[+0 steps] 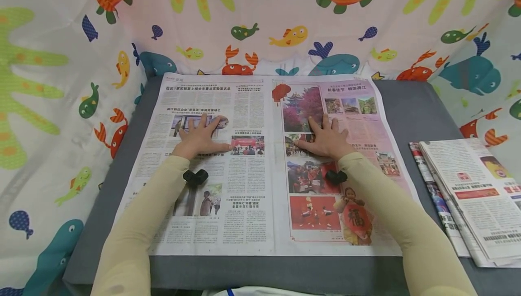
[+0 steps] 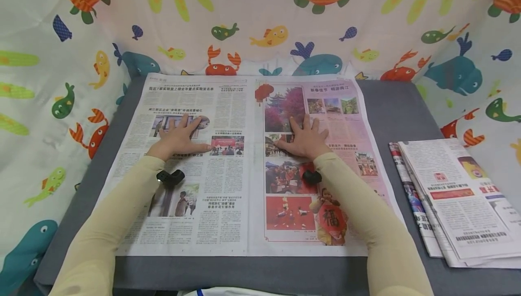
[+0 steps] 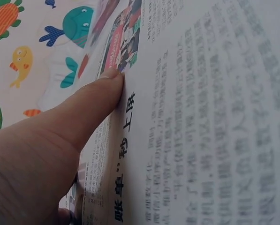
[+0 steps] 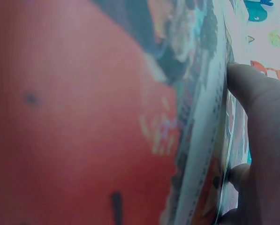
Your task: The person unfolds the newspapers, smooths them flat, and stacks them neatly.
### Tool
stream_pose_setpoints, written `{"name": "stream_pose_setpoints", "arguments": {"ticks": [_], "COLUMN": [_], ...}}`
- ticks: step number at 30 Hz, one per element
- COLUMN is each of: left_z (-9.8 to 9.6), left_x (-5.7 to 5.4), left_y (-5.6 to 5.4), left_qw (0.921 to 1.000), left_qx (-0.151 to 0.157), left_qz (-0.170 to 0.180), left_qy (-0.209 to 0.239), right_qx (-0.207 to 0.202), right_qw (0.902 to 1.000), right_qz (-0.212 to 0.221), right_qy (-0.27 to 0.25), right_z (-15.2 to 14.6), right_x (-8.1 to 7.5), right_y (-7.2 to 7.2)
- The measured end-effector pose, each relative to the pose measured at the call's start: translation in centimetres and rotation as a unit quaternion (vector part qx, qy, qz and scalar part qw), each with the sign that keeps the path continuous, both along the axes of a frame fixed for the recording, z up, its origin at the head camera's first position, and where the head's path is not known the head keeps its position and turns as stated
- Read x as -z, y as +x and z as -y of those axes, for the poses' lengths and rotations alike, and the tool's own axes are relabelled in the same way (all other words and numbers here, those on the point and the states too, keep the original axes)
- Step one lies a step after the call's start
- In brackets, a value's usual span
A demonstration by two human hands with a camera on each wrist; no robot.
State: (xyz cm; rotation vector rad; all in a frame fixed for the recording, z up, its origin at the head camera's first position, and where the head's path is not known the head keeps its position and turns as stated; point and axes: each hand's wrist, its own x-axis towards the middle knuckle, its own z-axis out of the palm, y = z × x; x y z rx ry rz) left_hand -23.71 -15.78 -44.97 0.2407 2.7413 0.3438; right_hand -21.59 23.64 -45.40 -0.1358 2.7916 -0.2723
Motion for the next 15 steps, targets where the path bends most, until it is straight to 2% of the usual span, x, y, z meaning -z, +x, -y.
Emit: {"name": "stream_pose_setpoints", "arguments": {"ticks": [9,12,15], "left_z": [0.1,0.3,0.6], "left_x": [0.4,0.3,0.1], "left_y": [0.0,0.0,0.0], "left_qw": [1.0,1.0,1.0], "left_qx": [0.004,0.002,-0.002], "left_qz": [0.004,0.003,0.002], "left_qy": [0.003,0.002,0.0], "right_qx": [-0.008,-0.012,-0.009], "right_qw": [0.9997,0.9991,0.9992], "right_qz": [-0.009,-0.016,-0.012], "right_qy": [-0.023,-0.037,-0.036], "right_z": [-0.9,-2.1,-3.4], "right_x": [0.2,-0.4,-1.8], "right_y": [0.3,0.8,1.6]}}
